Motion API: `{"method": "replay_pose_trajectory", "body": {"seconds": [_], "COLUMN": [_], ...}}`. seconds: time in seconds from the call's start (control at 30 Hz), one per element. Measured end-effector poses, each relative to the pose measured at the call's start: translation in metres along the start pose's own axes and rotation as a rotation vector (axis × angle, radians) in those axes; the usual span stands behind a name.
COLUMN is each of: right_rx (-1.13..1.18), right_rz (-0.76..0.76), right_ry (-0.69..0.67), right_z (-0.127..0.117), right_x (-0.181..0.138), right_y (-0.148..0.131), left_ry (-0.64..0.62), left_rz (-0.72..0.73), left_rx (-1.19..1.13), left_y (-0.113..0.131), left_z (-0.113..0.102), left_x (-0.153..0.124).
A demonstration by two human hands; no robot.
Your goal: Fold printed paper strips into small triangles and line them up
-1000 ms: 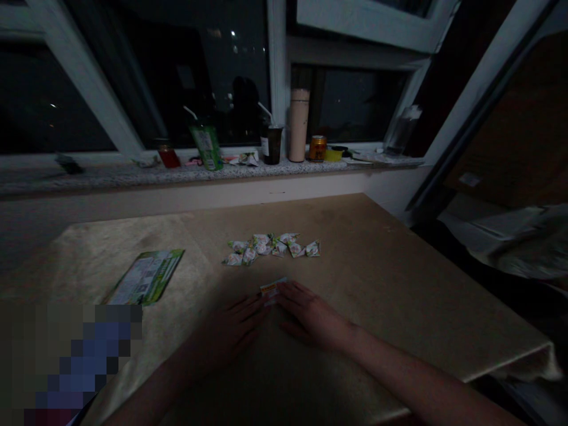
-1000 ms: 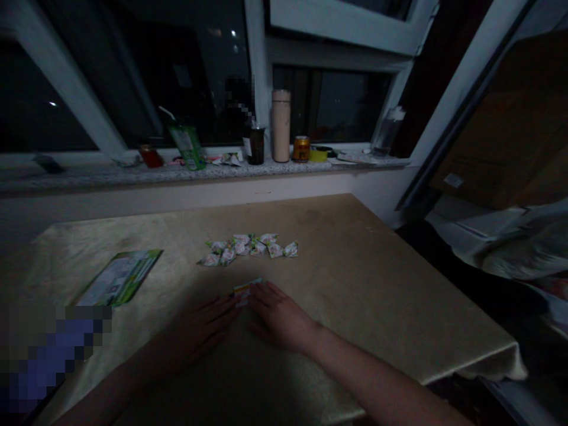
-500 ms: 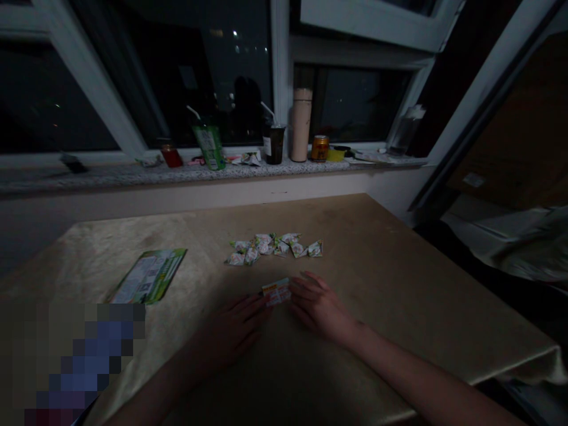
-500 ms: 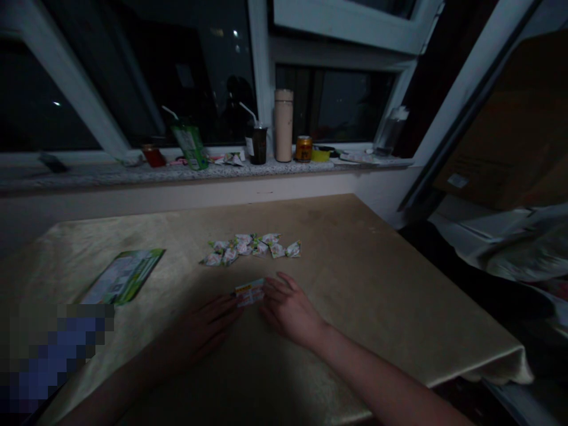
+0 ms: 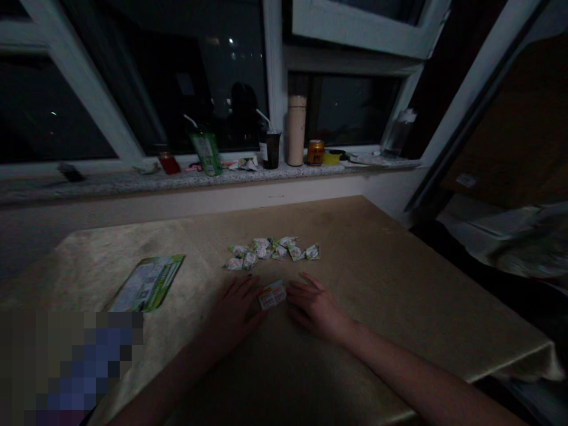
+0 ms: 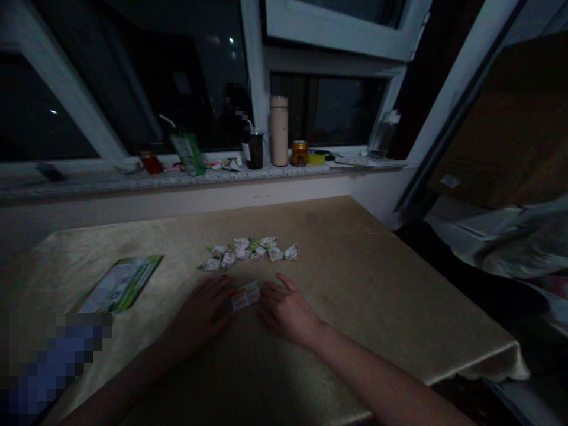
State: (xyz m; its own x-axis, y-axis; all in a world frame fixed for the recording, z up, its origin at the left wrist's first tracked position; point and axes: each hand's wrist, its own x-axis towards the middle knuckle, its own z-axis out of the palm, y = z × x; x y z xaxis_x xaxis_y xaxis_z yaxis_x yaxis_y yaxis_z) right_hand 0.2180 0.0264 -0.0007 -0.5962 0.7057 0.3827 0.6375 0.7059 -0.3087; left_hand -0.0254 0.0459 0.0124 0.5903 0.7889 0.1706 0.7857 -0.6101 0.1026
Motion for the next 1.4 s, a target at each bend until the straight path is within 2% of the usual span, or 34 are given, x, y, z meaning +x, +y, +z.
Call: {"method": "replay_pose_trajectory", "body": {"seconds": [0.13,0.37,0.53,0.63,0.8,1.0,1.27,1.4], "right_rx": [0.014,-0.056,-0.176,-0.222,-0.270,-0.316,-0.364,-0.367], "right_rz": [0.003,-0.014,-0.168,-0.249,-0.270,-0.323,-0.382,-0.384], "right_ry": [0.014,0.061,0.075,0.114,0.203,0.240,0.158,0.111], "right_z": [0.002,0.005,0.010,0.015,0.019,0.017,0.012,0.011], "right_x": [-0.001,0.009,0.024,0.032,0.033,0.027,0.027,0.028], "right_y": [0.000,0.006,0.009,0.010,0.012,0.013,0.018,0.021], "left_ry": [0.076,0.181,0.180,0.169,0.169,0.139,0.083,0.035], "left_rz": [-0.071,-0.073,-0.004,0.048,0.050,0.058,0.245,0.353], "left_rx": [-0.155,-0.318,-0.342,-0.319,-0.269,-0.169,0.027,0.074], "left_y": [-0.001,-0.003,0.001,0.004,0.008,0.012,0.004,0.003], "left_z": [0.011,0.020,0.016,0.012,0.006,0.003,0.009,0.004], "left_x": [-0.001,-0.004,-0.008,-0.009,-0.009,-0.009,-0.017,-0.018]}}
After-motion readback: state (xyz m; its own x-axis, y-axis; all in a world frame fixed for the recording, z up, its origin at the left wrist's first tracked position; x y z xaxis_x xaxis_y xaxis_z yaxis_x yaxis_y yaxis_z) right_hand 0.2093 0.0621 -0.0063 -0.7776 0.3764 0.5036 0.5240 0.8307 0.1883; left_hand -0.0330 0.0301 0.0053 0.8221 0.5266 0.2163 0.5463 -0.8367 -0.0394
